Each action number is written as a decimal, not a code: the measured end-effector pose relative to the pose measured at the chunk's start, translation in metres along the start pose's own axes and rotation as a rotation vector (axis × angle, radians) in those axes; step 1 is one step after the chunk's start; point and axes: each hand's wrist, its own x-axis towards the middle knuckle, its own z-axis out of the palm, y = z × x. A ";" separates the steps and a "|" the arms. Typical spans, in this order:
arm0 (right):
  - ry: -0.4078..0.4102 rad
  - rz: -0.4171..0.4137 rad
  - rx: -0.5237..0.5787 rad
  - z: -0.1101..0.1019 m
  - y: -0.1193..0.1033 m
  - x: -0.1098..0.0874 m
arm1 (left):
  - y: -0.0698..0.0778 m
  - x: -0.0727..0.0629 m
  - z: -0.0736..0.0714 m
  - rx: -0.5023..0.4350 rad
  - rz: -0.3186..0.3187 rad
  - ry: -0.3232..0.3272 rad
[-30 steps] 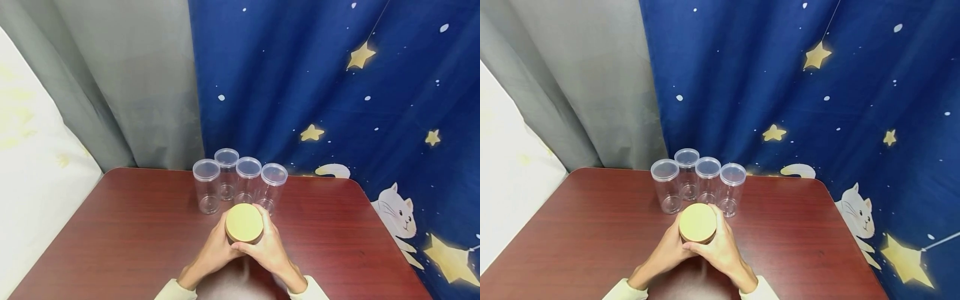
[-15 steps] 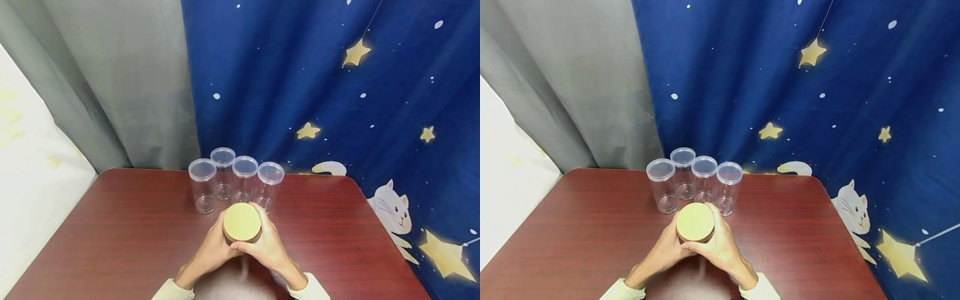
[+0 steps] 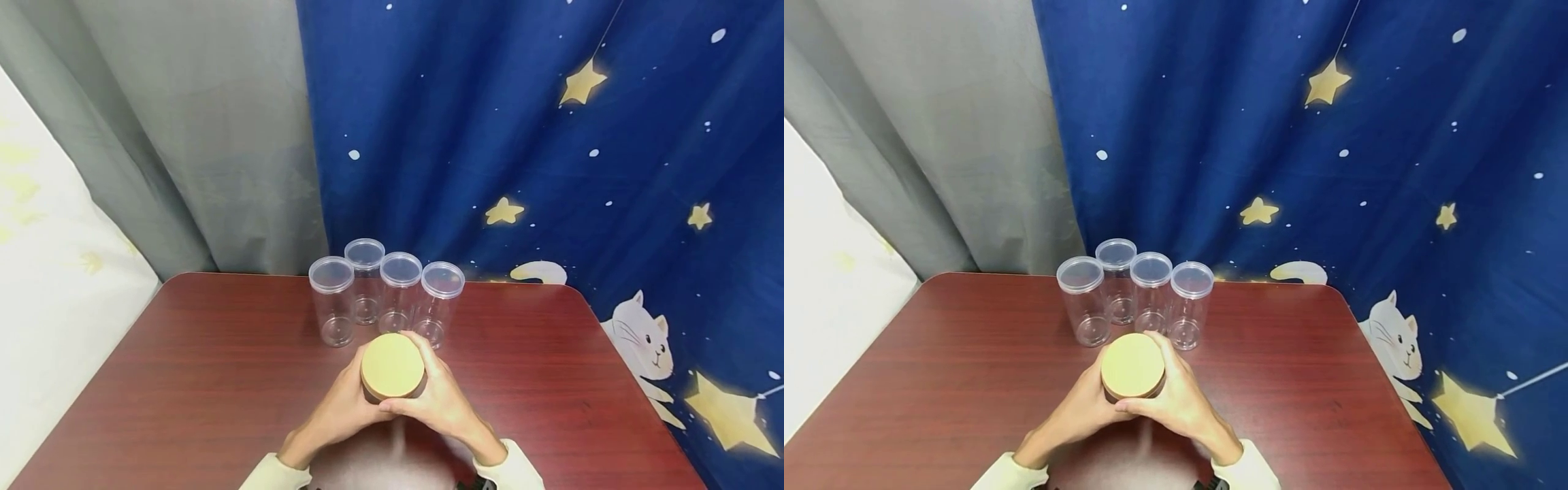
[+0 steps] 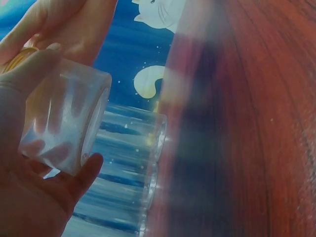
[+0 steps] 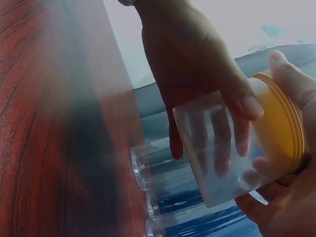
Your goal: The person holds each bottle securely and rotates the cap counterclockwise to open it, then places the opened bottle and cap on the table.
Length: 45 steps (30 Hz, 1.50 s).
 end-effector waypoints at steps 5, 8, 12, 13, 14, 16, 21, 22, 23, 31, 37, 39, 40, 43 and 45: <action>-0.029 -0.025 0.017 -0.001 0.001 0.000 | -0.001 0.000 -0.004 -0.040 0.001 -0.057; -0.047 -0.049 0.036 -0.001 0.002 0.001 | -0.001 -0.001 -0.007 -0.070 -0.017 -0.080; -0.078 -0.060 0.074 -0.002 0.002 0.002 | 0.000 -0.003 -0.008 -0.087 -0.027 -0.094; -0.084 -0.059 0.080 -0.002 0.001 0.002 | 0.000 -0.003 -0.009 -0.092 -0.032 -0.097; -0.092 -0.056 0.088 -0.002 0.001 0.002 | 0.000 -0.003 -0.009 -0.096 -0.036 -0.099; -0.104 -0.049 0.103 -0.003 0.001 0.002 | 0.001 -0.004 -0.009 -0.100 -0.039 -0.103; -0.115 -0.039 0.132 -0.004 0.001 -0.002 | 0.002 -0.003 -0.009 -0.105 -0.032 -0.110; -0.114 -0.041 0.136 -0.005 0.001 -0.003 | 0.002 -0.003 -0.008 -0.103 -0.032 -0.110; -0.113 -0.045 0.137 -0.005 0.001 -0.003 | 0.002 -0.003 -0.008 -0.101 -0.029 -0.111; -0.101 -0.078 0.117 -0.003 0.005 -0.004 | 0.003 -0.004 -0.004 -0.053 -0.029 -0.070; -0.029 -0.059 0.064 0.000 0.003 -0.003 | 0.005 -0.004 -0.002 0.001 -0.036 0.014; -0.001 -0.037 0.052 0.000 0.001 -0.003 | 0.005 -0.004 0.000 0.011 -0.053 0.048; 0.013 -0.029 0.043 0.001 0.000 -0.002 | 0.005 -0.003 0.000 0.015 -0.062 0.064; 0.060 -0.015 0.025 0.001 -0.003 -0.001 | 0.006 -0.002 0.002 0.022 -0.075 0.111; 0.099 -0.019 0.004 0.002 -0.004 -0.001 | 0.006 -0.002 0.004 0.028 -0.073 0.138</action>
